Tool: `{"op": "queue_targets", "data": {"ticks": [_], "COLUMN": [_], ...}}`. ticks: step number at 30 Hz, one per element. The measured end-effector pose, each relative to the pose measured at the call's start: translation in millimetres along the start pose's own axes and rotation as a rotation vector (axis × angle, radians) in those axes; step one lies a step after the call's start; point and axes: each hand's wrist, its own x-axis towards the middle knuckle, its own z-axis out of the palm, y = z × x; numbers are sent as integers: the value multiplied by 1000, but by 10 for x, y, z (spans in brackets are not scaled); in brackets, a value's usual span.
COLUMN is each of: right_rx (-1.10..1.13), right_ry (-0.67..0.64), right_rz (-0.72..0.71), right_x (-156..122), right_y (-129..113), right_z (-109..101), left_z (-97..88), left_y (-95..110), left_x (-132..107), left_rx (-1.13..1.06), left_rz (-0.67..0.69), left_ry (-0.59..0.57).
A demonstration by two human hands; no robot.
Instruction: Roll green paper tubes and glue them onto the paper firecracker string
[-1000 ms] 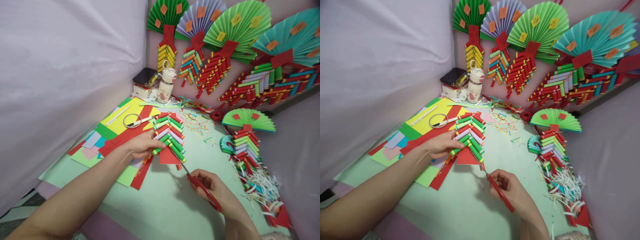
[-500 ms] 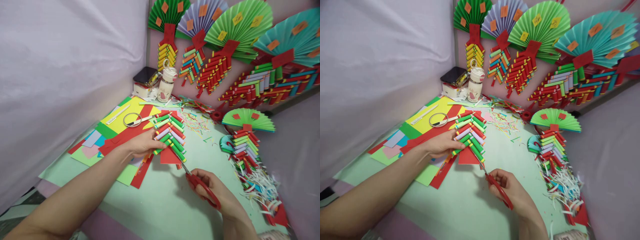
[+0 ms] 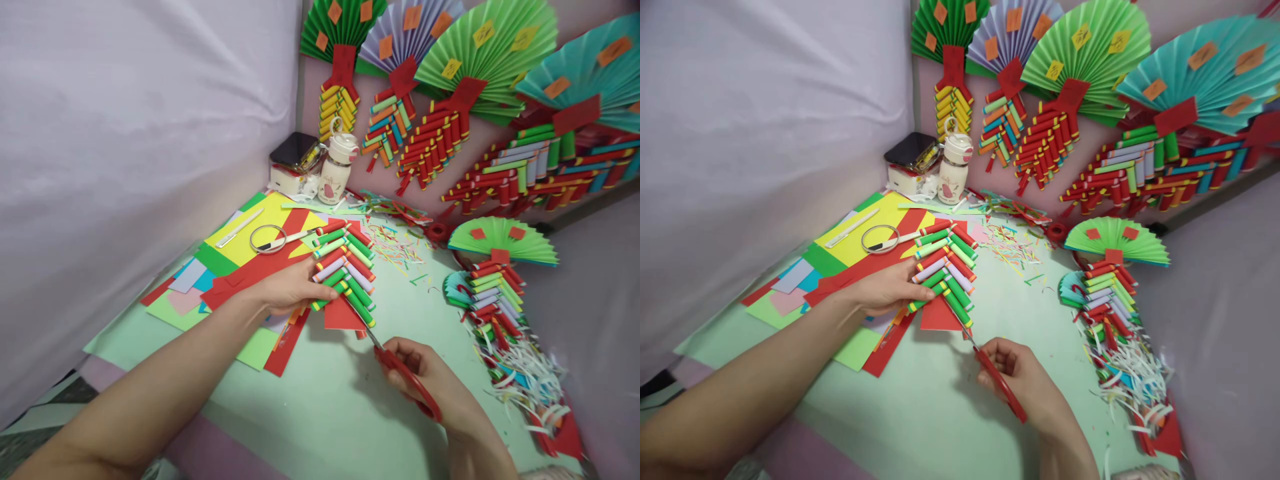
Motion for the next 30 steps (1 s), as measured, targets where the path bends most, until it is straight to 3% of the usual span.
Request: {"op": "queue_targets", "data": {"ticks": [17, 30], "right_rx": [-60, -12], "right_ry": [70, -61], "right_rz": [-21, -54], "right_x": [18, -42], "right_y": [132, 27], "right_z": [-36, -42], "left_z": [-4, 35], "left_y": [-31, -26], "left_x": [10, 20], "left_rx": [-50, -160], "left_rz": [-26, -83], "left_ry": [-13, 19]}}
